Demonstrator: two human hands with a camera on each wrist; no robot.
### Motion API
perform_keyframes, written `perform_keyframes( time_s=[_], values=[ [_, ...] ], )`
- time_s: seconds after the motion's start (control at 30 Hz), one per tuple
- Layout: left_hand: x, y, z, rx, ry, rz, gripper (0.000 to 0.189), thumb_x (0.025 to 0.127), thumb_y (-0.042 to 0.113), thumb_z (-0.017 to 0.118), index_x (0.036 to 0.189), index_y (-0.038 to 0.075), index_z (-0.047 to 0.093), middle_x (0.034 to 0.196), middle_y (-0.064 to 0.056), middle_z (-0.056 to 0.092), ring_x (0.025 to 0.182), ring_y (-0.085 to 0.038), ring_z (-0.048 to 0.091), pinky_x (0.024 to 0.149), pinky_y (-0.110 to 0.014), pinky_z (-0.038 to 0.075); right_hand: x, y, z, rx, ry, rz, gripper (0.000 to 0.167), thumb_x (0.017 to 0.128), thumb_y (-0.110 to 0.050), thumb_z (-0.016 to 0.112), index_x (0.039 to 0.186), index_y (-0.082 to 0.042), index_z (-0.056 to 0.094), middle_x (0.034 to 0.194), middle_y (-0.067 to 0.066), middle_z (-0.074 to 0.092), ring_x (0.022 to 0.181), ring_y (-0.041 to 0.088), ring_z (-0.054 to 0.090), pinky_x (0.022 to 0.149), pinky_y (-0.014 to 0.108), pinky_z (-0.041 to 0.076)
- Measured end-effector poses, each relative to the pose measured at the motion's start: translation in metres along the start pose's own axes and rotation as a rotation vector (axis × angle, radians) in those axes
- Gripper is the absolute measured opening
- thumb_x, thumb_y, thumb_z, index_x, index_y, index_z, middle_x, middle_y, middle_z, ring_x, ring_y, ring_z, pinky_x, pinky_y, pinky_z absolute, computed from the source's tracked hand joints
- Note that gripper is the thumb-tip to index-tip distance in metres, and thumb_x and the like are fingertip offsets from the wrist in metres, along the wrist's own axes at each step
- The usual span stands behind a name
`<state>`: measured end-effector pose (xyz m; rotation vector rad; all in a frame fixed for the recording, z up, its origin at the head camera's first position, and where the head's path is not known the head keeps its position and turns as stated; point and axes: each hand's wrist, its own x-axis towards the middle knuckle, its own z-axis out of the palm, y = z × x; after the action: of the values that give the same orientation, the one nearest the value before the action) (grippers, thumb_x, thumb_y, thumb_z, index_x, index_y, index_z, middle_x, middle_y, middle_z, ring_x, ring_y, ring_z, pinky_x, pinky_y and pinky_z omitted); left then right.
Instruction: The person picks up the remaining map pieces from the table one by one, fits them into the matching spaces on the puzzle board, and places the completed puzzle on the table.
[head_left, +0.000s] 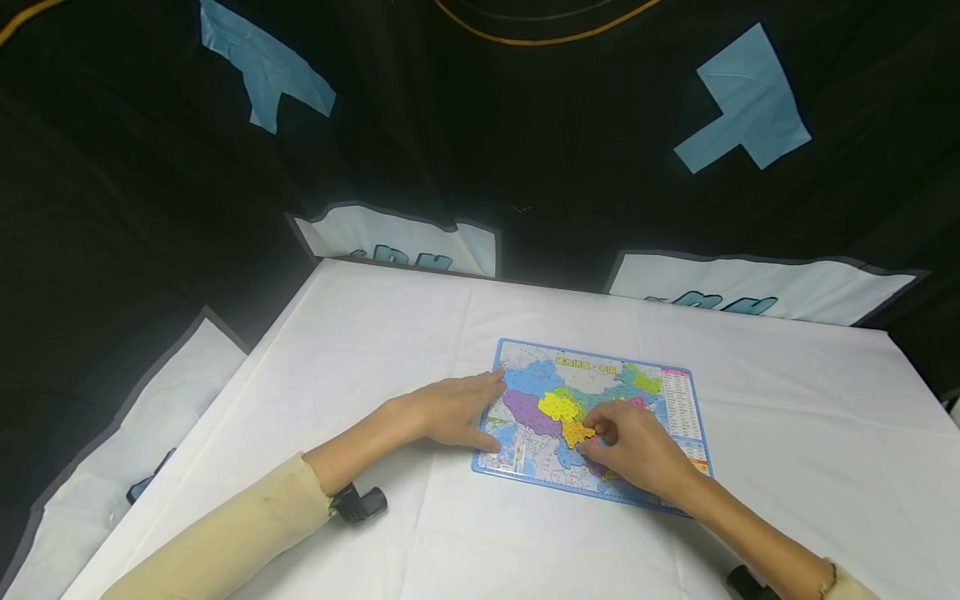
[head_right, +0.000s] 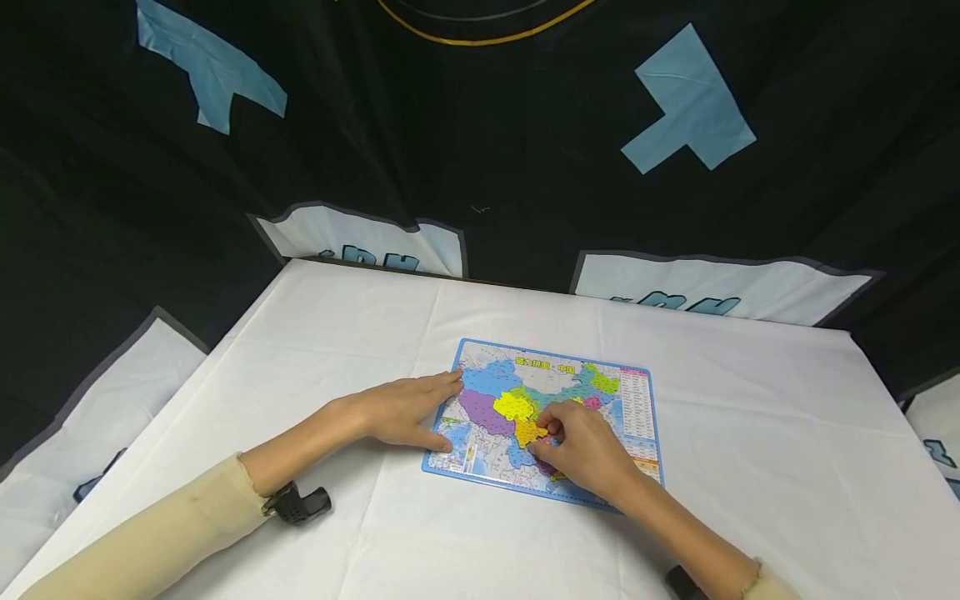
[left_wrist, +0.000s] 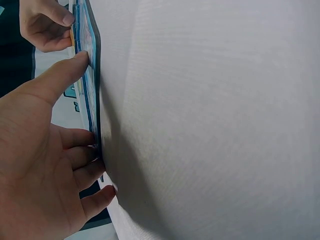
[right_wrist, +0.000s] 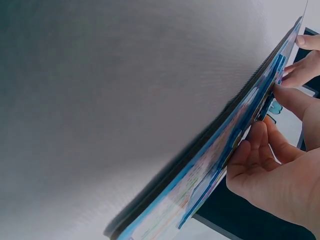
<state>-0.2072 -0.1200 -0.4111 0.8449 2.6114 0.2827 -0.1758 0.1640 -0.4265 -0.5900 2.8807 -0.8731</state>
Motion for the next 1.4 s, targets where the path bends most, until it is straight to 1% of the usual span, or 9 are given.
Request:
perform_keyframes(
  time_s=[0.23, 0.43, 0.63, 0.87, 1.0, 1.4],
  values=[
    [-0.0003, -0.0003, 0.0002, -0.002, 0.0, -0.005, 0.089, 0.09, 0.052, 0.069, 0.155, 0.003, 0.034, 0.164, -0.01, 0.019, 0.149, -0.021, 0.02, 0.119, -0.036, 0.022, -0.0002, -0.0004, -0.0015, 0.0, 0.004, -0.016, 0.026, 0.079, -0.018, 0.085, 0.1, -0.008, 0.073, 0.083, -0.006, 0.061, 0.073, 0.009, 0.053, 0.067, 0.028, 0.05],
    [-0.0005, -0.0008, -0.0005, 0.002, -0.003, 0.002, 0.088, 0.09, 0.053, 0.068, 0.155, 0.003, 0.033, 0.164, -0.011, 0.019, 0.149, -0.021, 0.02, 0.119, -0.036, 0.021, 0.0011, 0.0013, 0.0012, 0.007, 0.011, -0.017, 0.03, 0.078, -0.018, 0.085, 0.104, -0.008, 0.073, 0.088, -0.005, 0.064, 0.074, 0.009, 0.055, 0.069, 0.028, 0.051],
    [-0.0011, -0.0008, -0.0014, 0.005, -0.005, 0.008, 0.089, 0.091, 0.053, 0.068, 0.155, 0.002, 0.033, 0.164, -0.011, 0.019, 0.149, -0.021, 0.02, 0.119, -0.036, 0.021, 0.0031, -0.0024, 0.0043, -0.005, 0.048, -0.036, 0.032, 0.078, -0.022, 0.087, 0.103, -0.007, 0.074, 0.088, -0.004, 0.065, 0.074, 0.011, 0.053, 0.069, 0.03, 0.049],
    [-0.001, -0.0015, -0.0007, 0.005, -0.003, 0.011, 0.089, 0.091, 0.053, 0.067, 0.155, 0.002, 0.033, 0.164, -0.011, 0.019, 0.149, -0.021, 0.02, 0.119, -0.036, 0.021, 0.0039, -0.0042, 0.0066, -0.019, 0.065, -0.044, 0.032, 0.076, -0.02, 0.088, 0.102, -0.006, 0.074, 0.088, -0.003, 0.063, 0.073, 0.01, 0.052, 0.067, 0.029, 0.049],
    [-0.001, -0.0015, -0.0006, 0.01, -0.003, 0.012, 0.089, 0.091, 0.054, 0.067, 0.155, 0.002, 0.033, 0.164, -0.011, 0.018, 0.149, -0.021, 0.02, 0.119, -0.036, 0.021, 0.0038, -0.0037, 0.0066, -0.018, 0.063, -0.046, 0.032, 0.076, -0.019, 0.088, 0.102, -0.006, 0.074, 0.088, -0.004, 0.063, 0.073, 0.01, 0.052, 0.067, 0.028, 0.048],
    [-0.0017, -0.0009, -0.0014, 0.005, -0.004, 0.018, 0.088, 0.091, 0.053, 0.067, 0.155, 0.002, 0.033, 0.164, -0.012, 0.018, 0.149, -0.022, 0.02, 0.119, -0.038, 0.021, 0.0051, -0.0021, 0.0022, 0.0, 0.021, -0.052, 0.031, 0.078, -0.019, 0.087, 0.103, -0.006, 0.074, 0.087, -0.004, 0.063, 0.073, 0.01, 0.053, 0.067, 0.028, 0.049]
  ],
)
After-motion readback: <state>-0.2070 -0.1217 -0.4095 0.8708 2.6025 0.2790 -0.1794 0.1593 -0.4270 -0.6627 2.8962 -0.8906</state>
